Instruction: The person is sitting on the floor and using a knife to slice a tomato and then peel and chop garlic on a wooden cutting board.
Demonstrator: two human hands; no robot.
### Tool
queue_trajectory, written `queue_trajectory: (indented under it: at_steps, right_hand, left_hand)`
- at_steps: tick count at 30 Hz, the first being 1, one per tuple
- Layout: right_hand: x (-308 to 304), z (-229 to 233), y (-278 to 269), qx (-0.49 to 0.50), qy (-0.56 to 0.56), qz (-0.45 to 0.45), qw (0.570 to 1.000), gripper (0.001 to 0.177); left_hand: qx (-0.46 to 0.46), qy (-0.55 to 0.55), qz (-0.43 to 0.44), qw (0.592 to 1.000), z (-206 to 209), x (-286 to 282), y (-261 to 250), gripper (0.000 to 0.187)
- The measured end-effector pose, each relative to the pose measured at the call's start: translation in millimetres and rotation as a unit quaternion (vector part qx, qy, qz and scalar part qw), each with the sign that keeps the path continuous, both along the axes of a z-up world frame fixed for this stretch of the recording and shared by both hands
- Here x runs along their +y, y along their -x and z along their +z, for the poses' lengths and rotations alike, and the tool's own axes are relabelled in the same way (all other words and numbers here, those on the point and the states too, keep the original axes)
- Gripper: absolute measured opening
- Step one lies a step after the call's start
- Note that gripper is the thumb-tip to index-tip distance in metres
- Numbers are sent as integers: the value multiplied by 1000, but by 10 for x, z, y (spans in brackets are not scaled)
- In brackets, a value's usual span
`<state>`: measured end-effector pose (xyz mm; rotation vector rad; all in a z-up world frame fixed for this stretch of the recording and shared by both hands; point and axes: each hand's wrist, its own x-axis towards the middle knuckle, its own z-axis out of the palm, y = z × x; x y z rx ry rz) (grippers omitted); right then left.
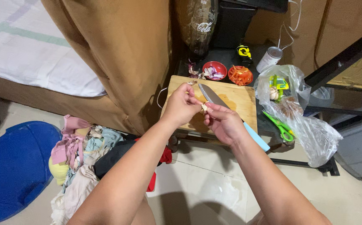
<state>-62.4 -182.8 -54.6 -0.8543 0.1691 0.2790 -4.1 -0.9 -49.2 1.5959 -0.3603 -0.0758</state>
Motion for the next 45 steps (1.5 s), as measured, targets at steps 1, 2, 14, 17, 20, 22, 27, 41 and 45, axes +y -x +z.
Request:
queue_trajectory:
  at_steps: [1,2,14,17,20,22,27,41,45]
  right_hand:
    - [0,6,1,0,0,0,1000,21]
    - [-2,17,7,9,-5,0,1000,21]
    - [176,220,151,-80,374,-71,921,16]
    - [145,136,110,-63,372,-63,924,15]
    - [79,34,53,-29,329,-49,943,13]
    - [48,-12,17,-2,306,-37,951,12]
    - [15,-140,-33,20,193,27,981,9]
    - [67,-58,-35,-147,450,-109,874,16]
    - [15,-41,-39,-74,354,-105,926,16]
  left_hand:
    - [0,0,0,1000,0,-6,16,36]
    - [-29,-35,12,999,2,-9,39,35]
    - [65,-68,24,995,105,58,67,44]
    - [74,-47,-9,996,47,53,58,44]
    - [74,-28,-21,997,-38,8,35,46]
    - [68,-30,-14,997,-68,-4,17,47]
    - [69,-34,10,997,-32,16,10,43]
    - [50,-198,91,975,12,114,44,35]
    - [40,-181,90,978,1,127,58,23]
